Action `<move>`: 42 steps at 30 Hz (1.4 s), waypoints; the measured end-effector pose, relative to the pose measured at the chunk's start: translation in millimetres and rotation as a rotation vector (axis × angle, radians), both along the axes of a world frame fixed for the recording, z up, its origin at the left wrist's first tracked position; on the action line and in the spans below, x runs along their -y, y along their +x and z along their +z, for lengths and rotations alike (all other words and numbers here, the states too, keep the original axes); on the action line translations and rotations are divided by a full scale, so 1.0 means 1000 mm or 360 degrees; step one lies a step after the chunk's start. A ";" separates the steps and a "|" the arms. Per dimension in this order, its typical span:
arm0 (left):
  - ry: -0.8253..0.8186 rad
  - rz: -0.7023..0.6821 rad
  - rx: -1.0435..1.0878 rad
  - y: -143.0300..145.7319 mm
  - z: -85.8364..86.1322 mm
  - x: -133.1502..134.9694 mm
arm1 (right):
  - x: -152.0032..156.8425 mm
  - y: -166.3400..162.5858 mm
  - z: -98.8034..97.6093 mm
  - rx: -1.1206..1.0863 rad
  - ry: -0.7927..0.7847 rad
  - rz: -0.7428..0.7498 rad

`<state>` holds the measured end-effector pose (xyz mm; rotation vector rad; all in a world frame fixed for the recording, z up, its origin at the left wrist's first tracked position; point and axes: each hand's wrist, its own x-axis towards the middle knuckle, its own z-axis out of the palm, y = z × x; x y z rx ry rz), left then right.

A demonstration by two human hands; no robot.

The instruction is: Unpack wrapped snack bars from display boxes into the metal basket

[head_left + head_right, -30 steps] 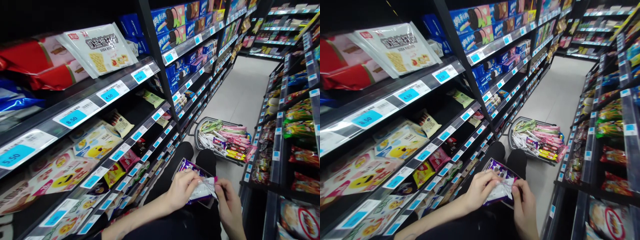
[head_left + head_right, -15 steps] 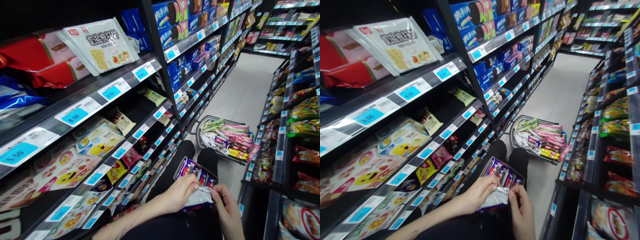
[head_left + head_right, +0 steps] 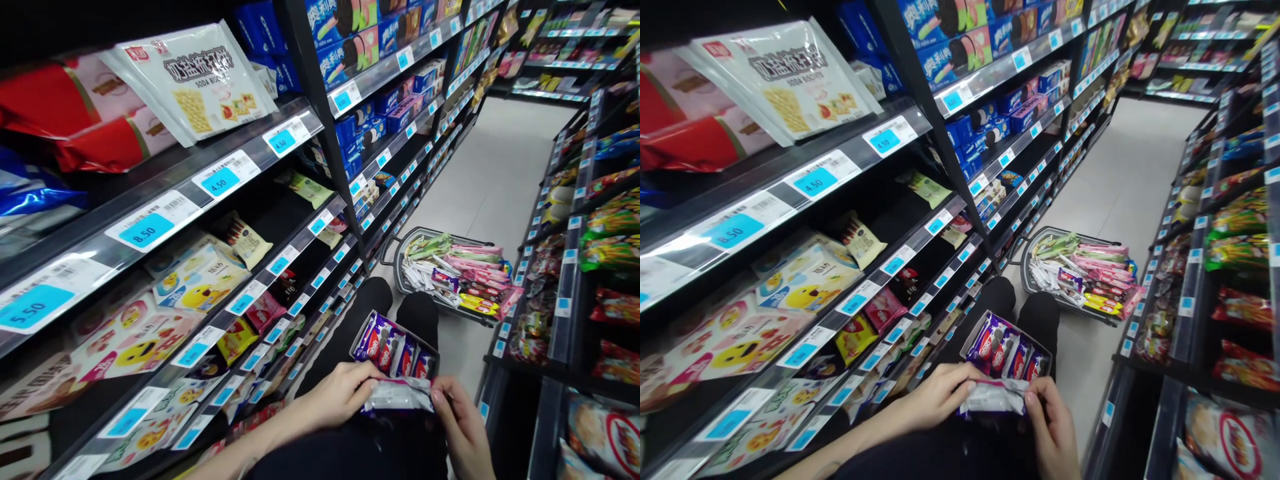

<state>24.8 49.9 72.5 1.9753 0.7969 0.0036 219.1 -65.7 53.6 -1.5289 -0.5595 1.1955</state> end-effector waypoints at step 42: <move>-0.0294 0.0798 0.1279 0.019 0.019 0.007 | -0.005 -0.004 -0.019 0.0313 0.0245 -0.0160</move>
